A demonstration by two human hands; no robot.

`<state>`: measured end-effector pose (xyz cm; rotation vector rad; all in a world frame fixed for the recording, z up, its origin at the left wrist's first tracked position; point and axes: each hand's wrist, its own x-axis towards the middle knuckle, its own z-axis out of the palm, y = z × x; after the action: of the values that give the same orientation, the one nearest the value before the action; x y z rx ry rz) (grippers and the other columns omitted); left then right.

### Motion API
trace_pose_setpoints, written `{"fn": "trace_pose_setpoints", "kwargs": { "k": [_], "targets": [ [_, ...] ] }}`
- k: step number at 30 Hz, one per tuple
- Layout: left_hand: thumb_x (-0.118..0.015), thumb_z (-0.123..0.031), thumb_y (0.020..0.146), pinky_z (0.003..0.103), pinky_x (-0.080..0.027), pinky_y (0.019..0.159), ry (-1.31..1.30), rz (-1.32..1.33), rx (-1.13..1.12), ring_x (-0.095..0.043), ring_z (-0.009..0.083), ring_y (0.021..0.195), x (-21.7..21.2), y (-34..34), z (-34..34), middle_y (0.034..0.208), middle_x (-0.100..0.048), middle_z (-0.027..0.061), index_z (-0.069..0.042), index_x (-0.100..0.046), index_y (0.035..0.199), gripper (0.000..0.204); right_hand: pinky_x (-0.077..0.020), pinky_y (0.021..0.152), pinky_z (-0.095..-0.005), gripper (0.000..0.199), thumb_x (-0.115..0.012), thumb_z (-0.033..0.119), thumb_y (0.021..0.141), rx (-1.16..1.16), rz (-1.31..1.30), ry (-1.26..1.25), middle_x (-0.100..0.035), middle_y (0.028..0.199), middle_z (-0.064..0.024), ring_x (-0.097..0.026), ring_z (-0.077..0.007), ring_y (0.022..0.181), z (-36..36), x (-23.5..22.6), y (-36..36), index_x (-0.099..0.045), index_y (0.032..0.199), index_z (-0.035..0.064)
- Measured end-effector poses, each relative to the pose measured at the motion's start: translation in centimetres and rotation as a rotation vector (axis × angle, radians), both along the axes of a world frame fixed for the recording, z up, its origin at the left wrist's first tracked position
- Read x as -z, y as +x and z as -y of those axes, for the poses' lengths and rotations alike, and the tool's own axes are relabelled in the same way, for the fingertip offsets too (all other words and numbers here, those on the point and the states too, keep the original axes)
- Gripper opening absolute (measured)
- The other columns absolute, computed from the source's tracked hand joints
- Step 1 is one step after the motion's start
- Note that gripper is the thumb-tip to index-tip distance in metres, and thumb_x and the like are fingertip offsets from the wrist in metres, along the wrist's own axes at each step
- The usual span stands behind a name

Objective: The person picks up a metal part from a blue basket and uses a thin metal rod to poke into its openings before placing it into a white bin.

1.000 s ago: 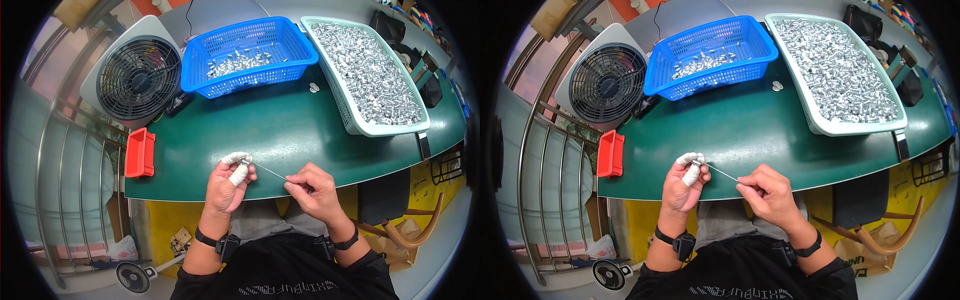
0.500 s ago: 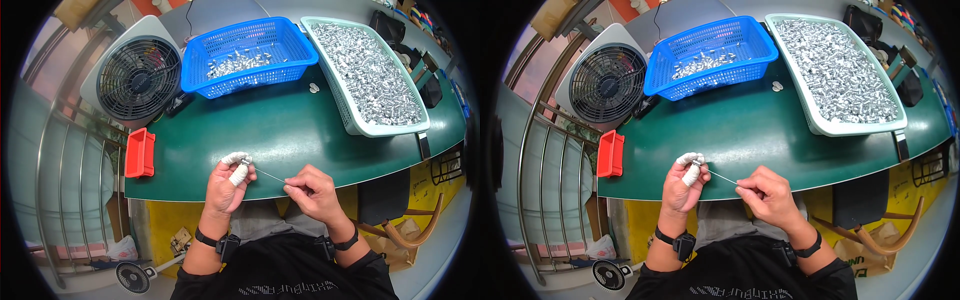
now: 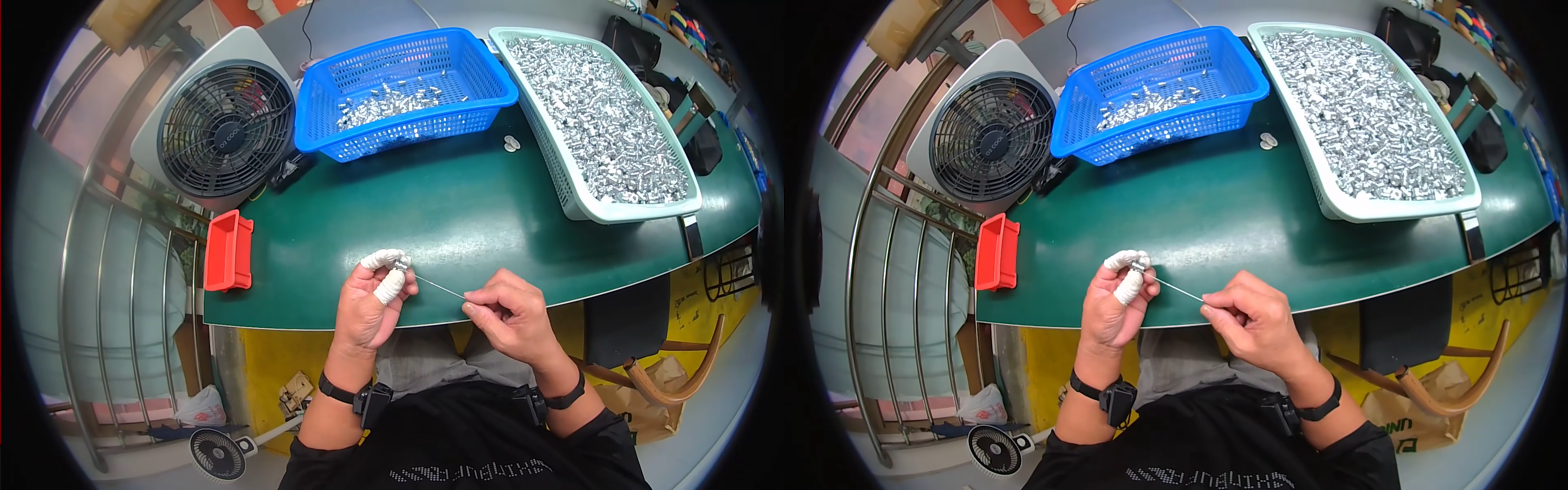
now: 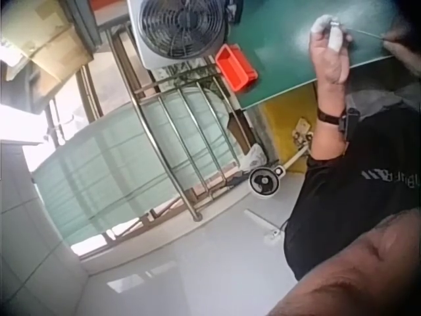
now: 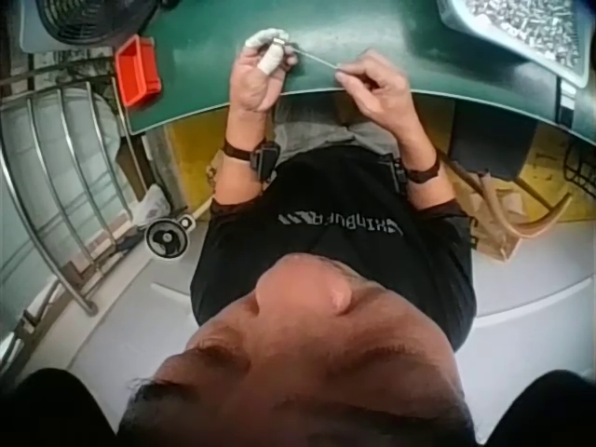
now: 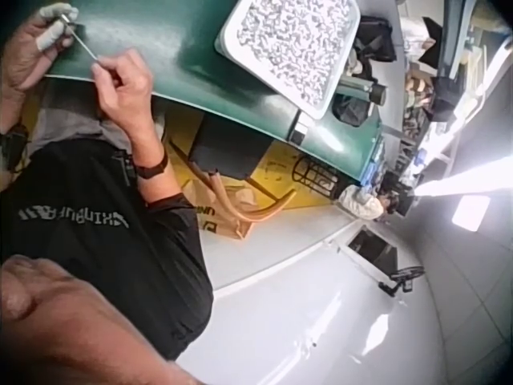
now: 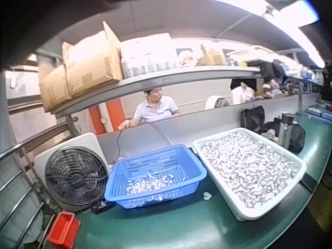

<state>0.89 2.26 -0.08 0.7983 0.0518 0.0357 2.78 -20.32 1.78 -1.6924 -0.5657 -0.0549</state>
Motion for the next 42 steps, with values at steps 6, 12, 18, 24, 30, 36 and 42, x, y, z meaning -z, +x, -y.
{"fn": "trace_pose_setpoints", "kwargs": {
  "k": [6,12,18,24,30,36,42],
  "targets": [
    [-0.063,0.004,0.092,0.032,-0.053,0.082,0.012,-0.005,-0.006,-0.064,0.0182,0.092,-0.11,-0.05,0.08,0.105,-0.068,0.0091,-0.004,-0.064,0.118,0.027,-0.0366,0.05,-0.0223,0.011,-0.074,-0.004,0.08,0.019,-0.009,-0.003,-0.058,0.073,-0.0031,-0.05,-0.0077,0.058,-0.01,-0.09,-0.12,-0.071,0.089,0.0011],
    [-0.064,0.003,0.091,0.034,-0.052,0.081,0.03,0.001,0.01,-0.063,0.0193,0.095,0.19,-0.07,-0.11,0.11,-0.067,0.0081,-0.005,-0.064,0.117,0.027,-0.0363,0.05,-0.0221,0.01,-0.073,-0.005,0.08,0.028,-0.012,0.003,-0.058,0.073,-0.0033,-0.05,-0.0073,0.057,-0.03,-0.13,-0.05,-0.071,0.088,0.0008],
    [-0.063,0.004,0.092,0.033,-0.054,0.082,0.009,0.01,0.001,-0.065,0.0197,0.095,0.38,-0.03,-0.08,0.108,-0.068,0.0103,-0.004,-0.064,0.118,0.027,-0.0362,0.05,-0.022,0.01,-0.073,-0.005,0.079,0.054,-0.026,0.027,-0.058,0.073,-0.0035,-0.05,-0.007,0.057,0.11,-0.04,-0.03,-0.071,0.088,0.0004],
    [-0.063,0.003,0.092,0.034,-0.055,0.082,-0.005,0.013,0.011,-0.065,0.0202,0.095,0.54,0.0,-0.2,0.108,-0.067,0.0106,-0.005,-0.064,0.118,0.027,-0.0365,0.05,-0.0218,0.01,-0.073,-0.005,0.08,0.013,-0.009,0.015,-0.058,0.073,-0.0035,-0.05,-0.0069,0.058,0.3,-0.02,-0.01,-0.071,0.088,0.0001],
    [-0.059,0.0,0.095,0.035,-0.055,0.082,0.017,0.01,0.018,-0.065,0.0209,0.097,0.23,0.05,0.01,0.112,-0.066,0.0114,-0.005,-0.062,0.122,0.027,-0.037,0.051,-0.0215,0.01,-0.072,-0.005,0.08,0.034,-0.049,0.043,-0.058,0.074,-0.0032,-0.05,-0.0066,0.058,0.26,-0.04,-0.02,-0.071,0.088,0.0001],
    [-0.052,-0.004,0.1,0.036,-0.055,0.083,0.01,-0.021,0.033,-0.064,0.0214,0.098,-0.12,-0.03,-0.15,0.114,-0.064,0.0119,-0.006,-0.056,0.129,0.03,-0.0373,0.051,-0.0214,0.009,-0.073,-0.004,0.081,0.041,-0.046,0.035,-0.058,0.075,-0.0031,-0.05,-0.0064,0.059,0.22,0.1,-0.13,-0.071,0.088,-0.0001],
    [-0.048,-0.007,0.102,0.036,-0.054,0.084,-0.016,-0.02,0.011,-0.063,0.0213,0.097,0.27,-0.07,-0.26,0.112,-0.064,0.0114,-0.006,-0.053,0.13,0.028,-0.0376,0.051,-0.0213,0.009,-0.073,-0.004,0.081,0.052,-0.015,0.005,-0.058,0.075,-0.0031,-0.05,-0.0063,0.058,-0.02,0.2,-0.33,-0.071,0.089,-0.0001]
  ]
}}
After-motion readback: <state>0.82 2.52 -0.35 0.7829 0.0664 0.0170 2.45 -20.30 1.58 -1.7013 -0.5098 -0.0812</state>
